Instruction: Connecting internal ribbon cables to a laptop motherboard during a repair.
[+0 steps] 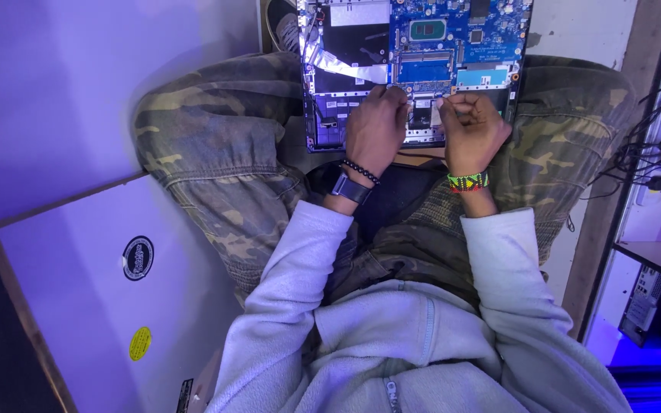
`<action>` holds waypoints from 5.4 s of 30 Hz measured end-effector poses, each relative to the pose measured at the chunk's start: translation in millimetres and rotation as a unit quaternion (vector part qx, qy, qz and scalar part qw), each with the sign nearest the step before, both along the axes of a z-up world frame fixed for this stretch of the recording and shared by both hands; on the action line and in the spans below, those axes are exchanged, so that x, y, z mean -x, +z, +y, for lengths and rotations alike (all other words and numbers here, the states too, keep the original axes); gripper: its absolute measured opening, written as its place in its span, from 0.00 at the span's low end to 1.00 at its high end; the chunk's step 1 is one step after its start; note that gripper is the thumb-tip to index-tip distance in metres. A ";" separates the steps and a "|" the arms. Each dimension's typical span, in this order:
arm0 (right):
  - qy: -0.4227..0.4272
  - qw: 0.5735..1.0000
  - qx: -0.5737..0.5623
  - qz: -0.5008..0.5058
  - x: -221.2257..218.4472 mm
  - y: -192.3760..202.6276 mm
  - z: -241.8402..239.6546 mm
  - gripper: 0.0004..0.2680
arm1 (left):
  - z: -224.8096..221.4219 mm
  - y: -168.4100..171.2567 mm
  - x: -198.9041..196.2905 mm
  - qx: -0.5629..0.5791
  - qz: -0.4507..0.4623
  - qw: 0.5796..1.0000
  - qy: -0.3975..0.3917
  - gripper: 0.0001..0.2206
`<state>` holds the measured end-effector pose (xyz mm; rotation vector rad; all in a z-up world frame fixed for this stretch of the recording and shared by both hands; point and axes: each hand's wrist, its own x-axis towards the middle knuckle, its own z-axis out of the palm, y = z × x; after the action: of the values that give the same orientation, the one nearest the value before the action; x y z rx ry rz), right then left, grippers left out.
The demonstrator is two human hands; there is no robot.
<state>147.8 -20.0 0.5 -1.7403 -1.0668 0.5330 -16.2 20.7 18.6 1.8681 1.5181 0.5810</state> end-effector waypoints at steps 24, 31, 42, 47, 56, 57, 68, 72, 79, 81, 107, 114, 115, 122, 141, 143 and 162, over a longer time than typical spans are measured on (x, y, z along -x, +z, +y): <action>0.158 0.970 -0.040 -0.182 -20.8 -30.2 -17.4 0.09 | -19.7 20.7 -14.6 -0.219 0.114 0.954 -0.171 0.06; 0.123 0.981 0.008 -0.152 -13.0 -18.8 -16.2 0.08 | -24.7 -76.7 -42.1 -0.242 0.151 0.947 -0.144 0.20; 0.115 0.990 0.025 -0.079 -9.5 -23.5 -10.7 0.10 | -26.8 -93.4 -46.3 -0.258 0.142 0.946 -0.134 0.24; 0.111 0.991 0.044 -0.052 -11.1 -17.7 -12.5 0.10 | -24.3 -63.6 -38.9 -0.257 0.165 0.941 -0.146 0.22; 0.092 0.993 0.037 -0.058 -9.6 -28.6 -9.5 0.09 | 7.1 -72.0 -32.3 -0.302 0.099 0.939 -0.128 0.10; 0.094 0.993 0.036 -0.061 -10.2 -32.1 -9.7 0.09 | 10.7 -74.0 -31.0 -0.315 0.075 0.938 -0.126 0.09; 0.098 0.988 0.059 -0.103 -3.4 -11.8 -14.4 0.09 | 22.2 -87.5 -27.8 -0.315 0.006 0.943 -0.108 0.03; 0.101 0.986 0.062 -0.113 -4.4 -17.7 -13.4 0.09 | 21.7 -87.4 -25.2 -0.332 0.006 0.935 -0.122 0.02; 0.113 0.992 0.056 0.024 -3.7 -7.5 -14.2 0.12 | 19.5 -78.6 -23.9 -0.339 -0.024 0.934 -0.108 0.05; 0.110 0.992 0.053 0.044 -5.1 -10.2 -14.6 0.12 | 18.4 -77.0 -23.2 -0.340 -0.024 0.934 -0.110 0.05; 0.083 0.990 0.031 -0.114 -8.4 -12.8 -12.0 0.10 | -9.5 -35.3 -3.5 0.046 0.070 0.996 -0.041 0.08; 0.085 0.987 0.025 -0.131 -5.1 -2.6 -13.4 0.09 | -7.0 -4.0 -11.3 0.108 0.007 0.994 0.010 0.08; 0.085 0.987 0.027 -0.131 -5.4 -3.0 -14.5 0.09 | -6.5 -6.0 -12.1 0.110 0.007 0.994 0.010 0.08; 0.095 0.992 0.041 -0.066 -3.4 -1.6 -12.2 0.08 | -2.4 -12.3 -14.2 0.144 -0.036 0.988 0.035 0.09; 0.052 0.995 0.070 0.048 -3.0 -7.3 -3.3 0.09 | -4.8 1.7 -10.1 0.244 -0.105 0.961 0.076 0.09; 0.054 0.995 0.068 0.057 -3.1 -10.8 -4.1 0.09 | -8.5 8.8 -13.2 0.257 -0.137 0.952 0.089 0.10; 0.036 0.993 0.036 0.105 1.8 -7.7 -5.3 0.09 | -10.1 -41.4 -14.7 0.241 -0.247 0.928 0.141 0.13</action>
<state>146.0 -25.3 -7.2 -1.6711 -0.9741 0.7910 -1.5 10.5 -22.8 1.0408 1.4232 0.6729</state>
